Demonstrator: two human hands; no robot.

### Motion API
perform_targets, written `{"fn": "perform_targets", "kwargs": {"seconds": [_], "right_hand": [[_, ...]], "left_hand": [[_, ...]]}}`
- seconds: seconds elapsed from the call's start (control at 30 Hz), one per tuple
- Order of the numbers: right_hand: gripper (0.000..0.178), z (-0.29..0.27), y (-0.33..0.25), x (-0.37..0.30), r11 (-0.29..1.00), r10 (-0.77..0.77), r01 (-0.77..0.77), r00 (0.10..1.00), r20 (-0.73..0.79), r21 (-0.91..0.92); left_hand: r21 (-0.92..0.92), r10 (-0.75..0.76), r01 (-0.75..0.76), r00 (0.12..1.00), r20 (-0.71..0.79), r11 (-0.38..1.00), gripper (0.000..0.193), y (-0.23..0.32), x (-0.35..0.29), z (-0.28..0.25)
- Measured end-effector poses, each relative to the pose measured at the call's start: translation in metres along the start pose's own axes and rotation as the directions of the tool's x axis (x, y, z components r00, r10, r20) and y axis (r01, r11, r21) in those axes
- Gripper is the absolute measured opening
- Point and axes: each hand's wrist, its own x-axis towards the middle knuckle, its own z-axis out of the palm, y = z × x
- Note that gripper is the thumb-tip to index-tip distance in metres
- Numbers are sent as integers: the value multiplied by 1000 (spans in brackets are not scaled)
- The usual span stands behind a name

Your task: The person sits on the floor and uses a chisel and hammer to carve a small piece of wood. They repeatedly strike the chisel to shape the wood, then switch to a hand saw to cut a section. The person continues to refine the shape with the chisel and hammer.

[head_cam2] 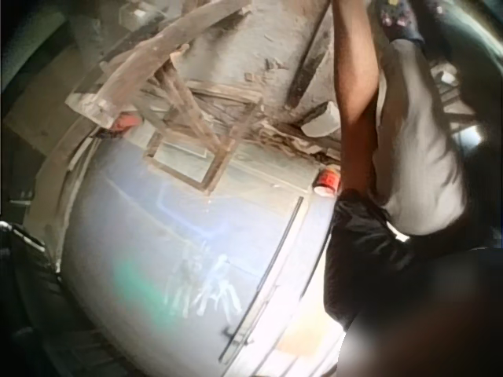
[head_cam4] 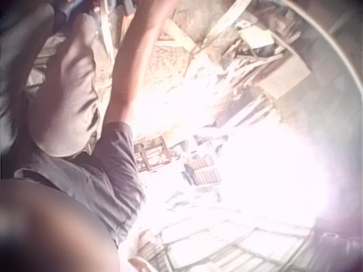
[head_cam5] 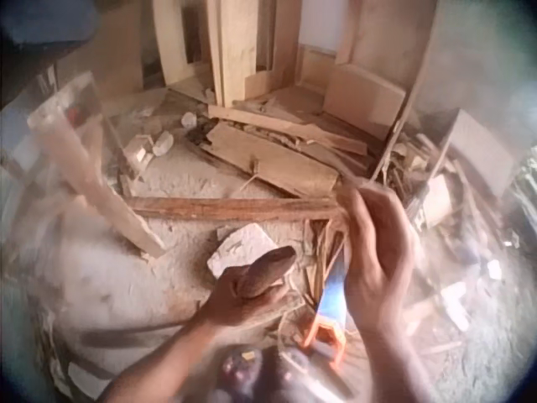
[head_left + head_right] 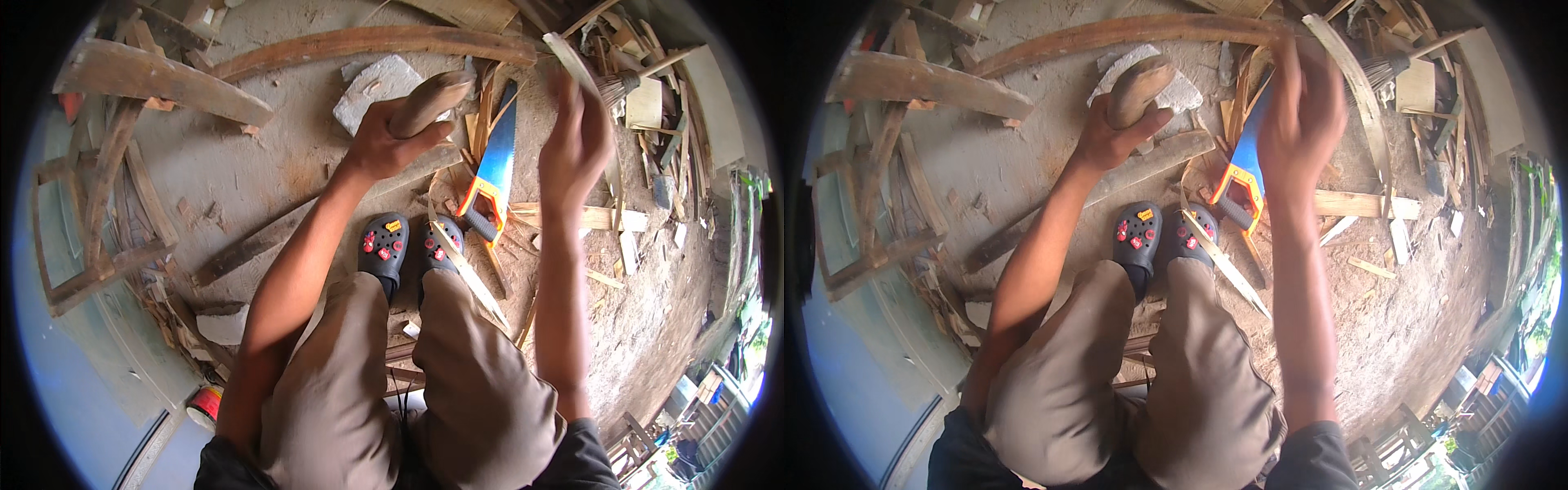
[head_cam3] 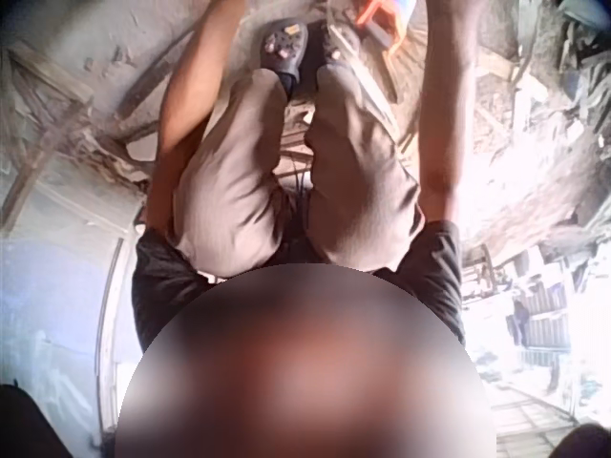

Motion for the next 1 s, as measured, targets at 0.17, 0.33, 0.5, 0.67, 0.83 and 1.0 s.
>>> {"fn": "perform_targets", "kwargs": {"seconds": [0.17,0.33,0.5,0.67,0.83,1.0], "right_hand": [[35,-105,99,-200,672,540,-317,828,151,-670],[34,-155,136,-330,592,470,-54,834,289,-804],[24,-161,136,-296,534,671,-8,612,418,-845],[26,-190,115,-258,580,746,-10,409,526,-815],[22,-242,65,-261,735,668,-155,336,665,-660],[25,-256,3,-251,788,596,-464,410,691,-404]], "left_hand": [[59,17,-20,999,48,998,18,8,-6,-5],[124,56,-68,994,96,990,20,23,-12,-9],[140,-16,3,996,88,990,48,34,-15,-2],[-11,-16,15,995,-94,1000,43,30,-17,-2],[8,-44,46,990,-136,999,29,29,-19,-4],[34,-83,87,992,-93,996,28,26,-18,-2]]}}
